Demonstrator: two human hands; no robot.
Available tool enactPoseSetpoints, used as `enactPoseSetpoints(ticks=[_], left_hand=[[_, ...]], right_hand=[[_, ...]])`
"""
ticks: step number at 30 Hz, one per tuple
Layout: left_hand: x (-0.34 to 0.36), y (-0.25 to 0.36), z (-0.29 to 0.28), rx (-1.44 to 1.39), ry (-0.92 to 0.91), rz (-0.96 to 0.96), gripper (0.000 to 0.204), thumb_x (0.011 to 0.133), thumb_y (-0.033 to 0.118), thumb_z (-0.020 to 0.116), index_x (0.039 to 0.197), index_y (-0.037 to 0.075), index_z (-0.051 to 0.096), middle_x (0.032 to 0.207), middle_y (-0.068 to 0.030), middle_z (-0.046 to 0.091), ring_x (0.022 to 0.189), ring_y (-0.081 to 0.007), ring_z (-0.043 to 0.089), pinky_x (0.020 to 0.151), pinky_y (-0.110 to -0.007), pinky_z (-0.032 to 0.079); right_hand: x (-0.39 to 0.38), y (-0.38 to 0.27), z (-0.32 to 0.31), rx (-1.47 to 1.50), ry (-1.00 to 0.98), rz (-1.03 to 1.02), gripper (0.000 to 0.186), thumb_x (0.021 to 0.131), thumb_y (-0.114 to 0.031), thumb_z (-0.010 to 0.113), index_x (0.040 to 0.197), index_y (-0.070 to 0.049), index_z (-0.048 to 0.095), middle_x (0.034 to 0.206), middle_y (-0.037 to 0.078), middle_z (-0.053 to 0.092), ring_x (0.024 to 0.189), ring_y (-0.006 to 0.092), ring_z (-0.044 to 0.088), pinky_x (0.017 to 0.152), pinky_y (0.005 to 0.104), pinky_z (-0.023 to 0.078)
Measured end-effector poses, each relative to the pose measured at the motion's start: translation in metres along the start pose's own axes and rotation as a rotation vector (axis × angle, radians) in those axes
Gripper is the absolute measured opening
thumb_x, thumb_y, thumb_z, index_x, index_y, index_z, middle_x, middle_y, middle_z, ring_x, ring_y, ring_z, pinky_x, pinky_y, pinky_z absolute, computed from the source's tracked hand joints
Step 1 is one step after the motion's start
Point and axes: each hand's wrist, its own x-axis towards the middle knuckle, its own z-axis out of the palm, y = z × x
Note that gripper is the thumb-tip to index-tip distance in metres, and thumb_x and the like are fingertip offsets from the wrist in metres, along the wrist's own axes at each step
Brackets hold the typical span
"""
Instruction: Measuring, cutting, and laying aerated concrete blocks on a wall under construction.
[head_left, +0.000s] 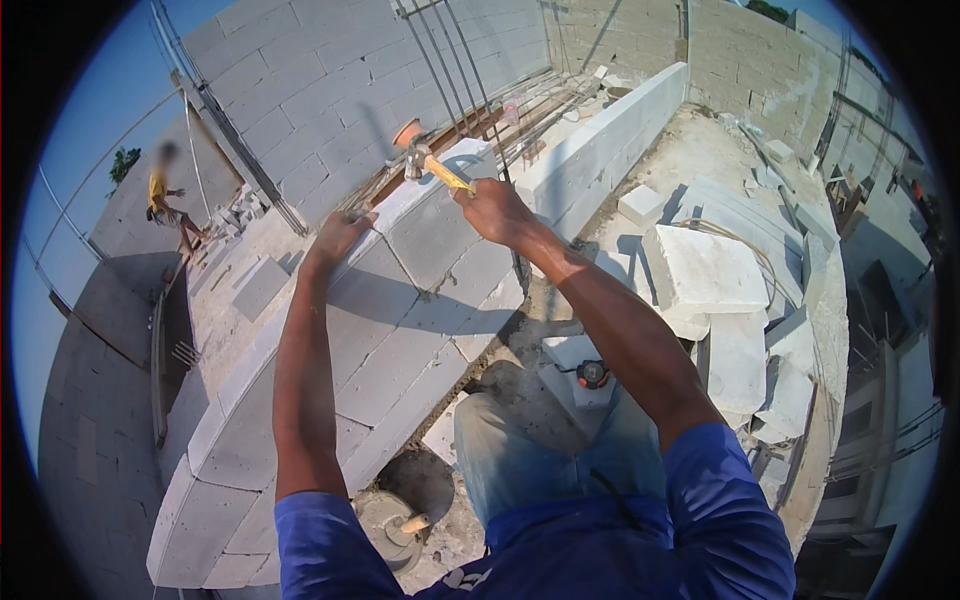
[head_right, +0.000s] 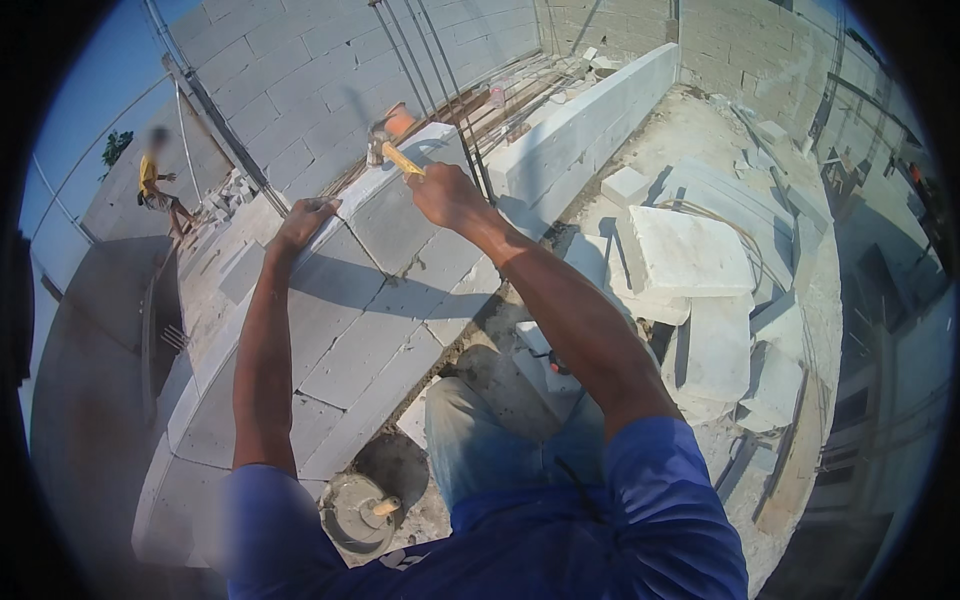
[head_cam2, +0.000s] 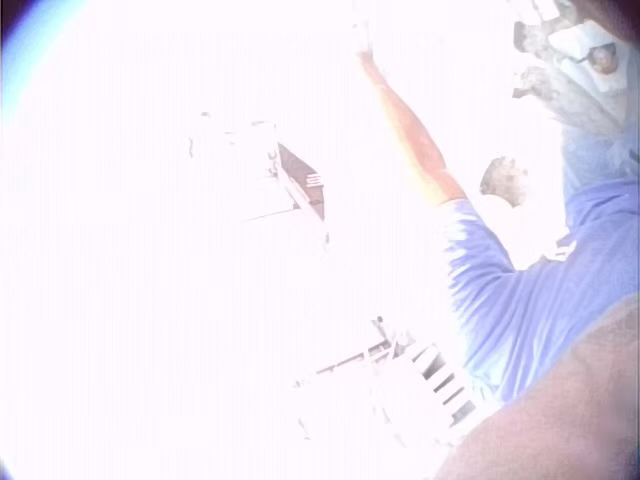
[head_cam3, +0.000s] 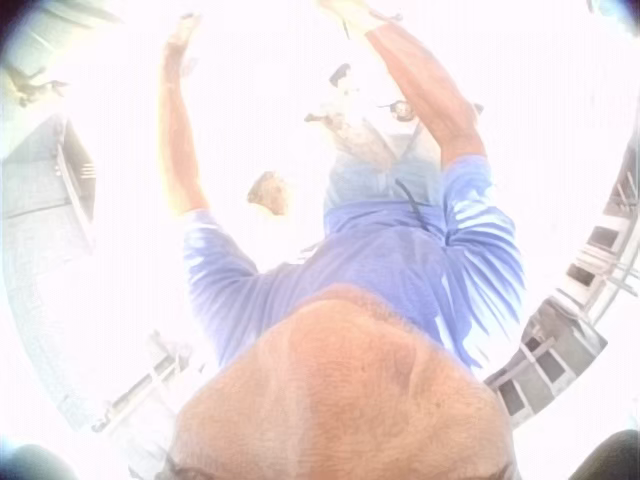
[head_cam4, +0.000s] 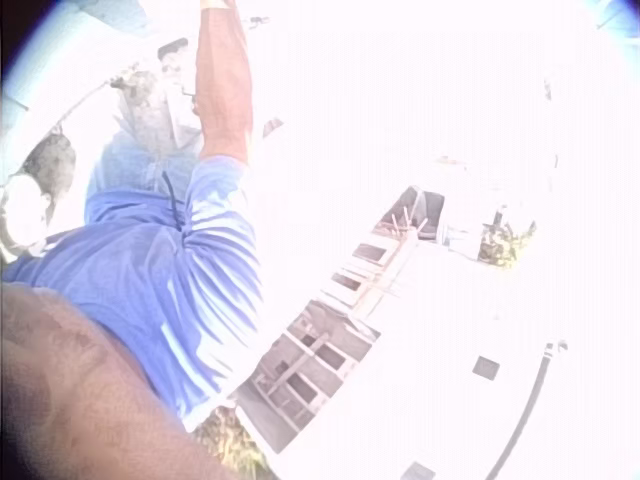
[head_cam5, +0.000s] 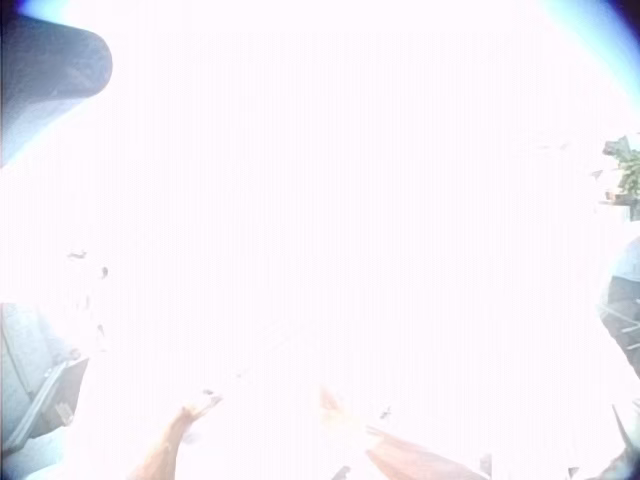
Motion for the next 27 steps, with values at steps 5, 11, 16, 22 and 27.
enactPoseSetpoints(ticks=[5, 11, 16, 22, 27], left_hand=[[-0.003, 0.021, 0.009, -0.035, -0.004, -0.028, 0.075, 0.082, 0.061, 0.069, 0.113, -0.007, 0.069, 0.103, -0.0237, 0.071, 0.098, -0.0319, 0.067, 0.092, -0.040, 0.049], [-0.009, 0.040, 0.012, 0.011, -0.089, 0.053, 0.089, 0.061, 0.054, 0.084, 0.127, -0.002, 0.064, 0.118, -0.0242, 0.067, 0.112, -0.0341, 0.063, 0.097, -0.041, 0.047], [-0.019, 0.042, 0.008, 0.069, -0.083, 0.025, 0.081, 0.064, 0.050, 0.081, 0.125, -0.001, 0.065, 0.116, -0.0217, 0.068, 0.107, -0.0332, 0.064, 0.095, -0.040, 0.048], [0.001, 0.042, 0.024, 0.041, -0.080, 0.110, 0.076, 0.066, 0.047, 0.080, 0.123, -0.001, 0.066, 0.109, -0.0197, 0.070, 0.100, -0.0317, 0.067, 0.091, -0.040, 0.051], [-0.003, 0.031, 0.015, 0.070, -0.048, -0.003, 0.083, 0.057, 0.056, 0.085, 0.114, -0.002, 0.069, 0.107, -0.0202, 0.071, 0.100, -0.0330, 0.067, 0.090, -0.039, 0.051]], right_hand=[[-0.007, 0.025, -0.013, 0.332, 0.219, 0.420, 0.046, 0.097, -0.040, 0.054, 0.088, 0.004, 0.062, 0.073, 0.018, 0.061, 0.066, 0.0328, 0.060, 0.060, 0.0445, 0.046], [0.007, 0.112, -0.030, 0.842, 0.302, 0.672, 0.031, 0.099, -0.036, 0.052, 0.090, -0.007, 0.057, 0.061, 0.000, 0.044, 0.044, 0.0130, 0.040, 0.039, 0.0320, 0.032], [0.000, 0.152, 0.027, 1.221, 0.440, 0.810, 0.032, 0.101, -0.037, 0.052, 0.081, -0.013, 0.049, 0.058, -0.002, 0.039, 0.042, 0.0115, 0.035, 0.038, 0.0302, 0.029], [0.016, 0.204, 0.060, 1.322, 0.371, 0.785, 0.028, 0.102, -0.034, 0.050, 0.086, -0.012, 0.046, 0.061, -0.001, 0.037, 0.046, 0.0123, 0.038, 0.039, 0.0288, 0.029], [0.018, 0.179, 0.076, 1.251, 0.245, 0.906, 0.029, 0.101, -0.035, 0.051, 0.086, -0.011, 0.042, 0.061, -0.001, 0.038, 0.043, 0.0108, 0.035, 0.036, 0.0265, 0.028]])
